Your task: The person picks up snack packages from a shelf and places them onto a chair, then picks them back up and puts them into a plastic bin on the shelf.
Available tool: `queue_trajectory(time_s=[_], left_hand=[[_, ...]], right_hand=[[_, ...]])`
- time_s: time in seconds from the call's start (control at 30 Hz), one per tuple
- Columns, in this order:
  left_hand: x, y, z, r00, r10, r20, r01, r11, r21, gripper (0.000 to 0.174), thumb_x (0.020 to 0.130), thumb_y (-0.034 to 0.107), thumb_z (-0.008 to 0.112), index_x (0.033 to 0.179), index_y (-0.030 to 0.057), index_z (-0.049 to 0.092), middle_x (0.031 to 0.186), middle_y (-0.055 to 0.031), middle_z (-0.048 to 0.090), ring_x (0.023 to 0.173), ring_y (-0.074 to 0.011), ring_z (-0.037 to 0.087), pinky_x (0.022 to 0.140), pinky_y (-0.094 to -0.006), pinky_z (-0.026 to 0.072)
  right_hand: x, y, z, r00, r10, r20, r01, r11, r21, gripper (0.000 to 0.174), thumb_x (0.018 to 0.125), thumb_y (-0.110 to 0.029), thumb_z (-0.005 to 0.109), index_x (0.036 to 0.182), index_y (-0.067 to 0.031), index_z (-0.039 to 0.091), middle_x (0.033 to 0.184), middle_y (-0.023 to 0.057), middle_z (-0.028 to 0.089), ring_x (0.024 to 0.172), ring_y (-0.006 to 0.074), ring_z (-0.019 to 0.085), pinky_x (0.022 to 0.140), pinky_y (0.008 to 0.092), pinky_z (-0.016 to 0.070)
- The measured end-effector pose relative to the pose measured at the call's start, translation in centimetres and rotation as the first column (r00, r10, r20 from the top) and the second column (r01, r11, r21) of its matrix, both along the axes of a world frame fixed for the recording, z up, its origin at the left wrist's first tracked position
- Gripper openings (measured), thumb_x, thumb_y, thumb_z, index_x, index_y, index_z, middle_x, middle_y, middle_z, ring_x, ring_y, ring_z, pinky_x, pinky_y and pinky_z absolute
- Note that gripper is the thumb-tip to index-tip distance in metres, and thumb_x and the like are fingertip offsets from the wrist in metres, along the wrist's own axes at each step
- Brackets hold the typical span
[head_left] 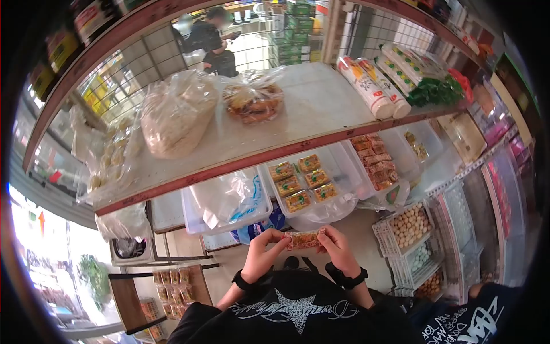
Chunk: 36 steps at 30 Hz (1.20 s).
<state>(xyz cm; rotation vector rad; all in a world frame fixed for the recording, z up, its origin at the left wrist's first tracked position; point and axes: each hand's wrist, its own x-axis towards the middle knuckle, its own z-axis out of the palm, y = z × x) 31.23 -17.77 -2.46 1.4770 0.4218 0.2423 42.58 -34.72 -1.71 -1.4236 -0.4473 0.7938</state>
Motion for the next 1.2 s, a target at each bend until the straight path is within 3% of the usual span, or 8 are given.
queue_trajectory(time_s=[0.17, 0.37, 0.43, 0.57, 0.67, 0.8, 0.97, 1.2], left_hand=[[2.1, 0.7, -0.7, 0.998, -0.003, -0.056, -0.001, 0.998, -0.069, 0.014, 0.083, 0.012, 0.058, 0.088, -0.0009, 0.056, 0.074, -0.0017, 0.059, 0.071, -0.0048, 0.053, 0.063, -0.0192, 0.0402], [6.1, 2.0, -0.8, 0.993, -0.106, -0.045, 0.100, 0.987, -0.129, 0.016, 0.083, 0.010, 0.057, 0.095, -0.0012, 0.055, 0.084, -0.0032, 0.060, 0.078, -0.0067, 0.055, 0.069, -0.0201, 0.0419], [7.3, 2.1, -0.8, 0.988, -0.152, -0.039, 0.144, 0.976, -0.163, 0.025, 0.084, 0.009, 0.055, 0.106, -0.0015, 0.052, 0.093, -0.0060, 0.060, 0.086, -0.0097, 0.055, 0.078, -0.0224, 0.0422], [9.1, 1.8, -0.1, 0.977, -0.201, -0.067, 0.182, 0.958, -0.219, 0.036, 0.084, 0.007, 0.052, 0.119, -0.0005, 0.046, 0.100, -0.0089, 0.059, 0.093, -0.0123, 0.054, 0.084, -0.0246, 0.0409], [10.7, 1.0, 0.3, 0.972, -0.225, -0.063, 0.199, 0.940, -0.278, 0.044, 0.084, 0.006, 0.048, 0.127, 0.0000, 0.037, 0.108, -0.0117, 0.056, 0.100, -0.0142, 0.051, 0.087, -0.0263, 0.0398], [14.4, -1.4, 0.5, 0.973, -0.231, -0.002, 0.219, 0.927, -0.306, 0.048, 0.085, 0.006, 0.046, 0.130, -0.0009, 0.031, 0.122, -0.0153, 0.046, 0.111, -0.0195, 0.046, 0.091, -0.0303, 0.0386], [20.7, -6.4, 1.1, 0.975, -0.211, 0.064, 0.221, 0.930, -0.294, 0.050, 0.086, 0.008, 0.046, 0.132, -0.0023, 0.027, 0.133, -0.0151, 0.034, 0.121, -0.0244, 0.037, 0.096, -0.0331, 0.0348], [29.2, -12.9, 0.6, 0.964, -0.253, 0.087, 0.266, 0.940, -0.212, 0.052, 0.087, 0.011, 0.048, 0.133, -0.0009, 0.026, 0.134, -0.0143, 0.034, 0.123, -0.0223, 0.034, 0.100, -0.0309, 0.0275]], right_hand=[[0.9, 0.4, -1.3, 0.981, -0.161, -0.110, 0.170, 0.983, 0.073, 0.016, 0.090, -0.015, 0.045, 0.092, -0.0003, 0.051, 0.074, 0.0021, 0.055, 0.067, 0.0063, 0.052, 0.060, 0.0200, 0.0411], [3.6, 0.4, -2.6, 0.948, -0.278, 0.153, 0.279, 0.960, 0.020, 0.010, 0.088, -0.009, 0.046, 0.092, -0.0005, 0.050, 0.079, 0.0051, 0.057, 0.064, 0.0102, 0.055, 0.058, 0.0231, 0.0447], [4.5, 0.4, -3.1, 0.902, -0.413, 0.123, 0.416, 0.909, 0.003, 0.010, 0.088, -0.009, 0.049, 0.089, 0.0007, 0.050, 0.072, 0.0048, 0.057, 0.062, 0.0094, 0.055, 0.057, 0.0225, 0.0445], [6.5, 0.3, -3.3, 0.872, -0.489, 0.019, 0.489, 0.872, 0.020, 0.009, 0.087, -0.008, 0.051, 0.086, 0.0001, 0.049, 0.069, 0.0037, 0.055, 0.059, 0.0087, 0.054, 0.054, 0.0216, 0.0446], [8.7, -0.3, -3.8, 0.870, -0.491, 0.038, 0.493, 0.869, -0.055, 0.008, 0.087, -0.008, 0.049, 0.086, 0.0001, 0.050, 0.068, 0.0033, 0.054, 0.056, 0.0090, 0.053, 0.053, 0.0224, 0.0452], [13.1, -1.9, -4.7, 0.876, -0.477, 0.069, 0.478, 0.878, -0.001, 0.008, 0.087, -0.009, 0.050, 0.087, -0.0008, 0.048, 0.070, 0.0038, 0.054, 0.060, 0.0076, 0.053, 0.052, 0.0218, 0.0440], [21.0, -6.5, -3.9, 0.918, -0.363, 0.159, 0.372, 0.927, -0.033, 0.010, 0.087, -0.005, 0.048, 0.096, -0.0012, 0.049, 0.074, 0.0030, 0.054, 0.064, 0.0088, 0.053, 0.059, 0.0226, 0.0453], [29.8, -13.1, -4.6, 0.911, -0.312, 0.268, 0.327, 0.945, -0.010, 0.017, 0.086, -0.008, 0.051, 0.101, 0.0003, 0.049, 0.084, 0.0047, 0.056, 0.074, 0.0102, 0.054, 0.065, 0.0231, 0.0447]])
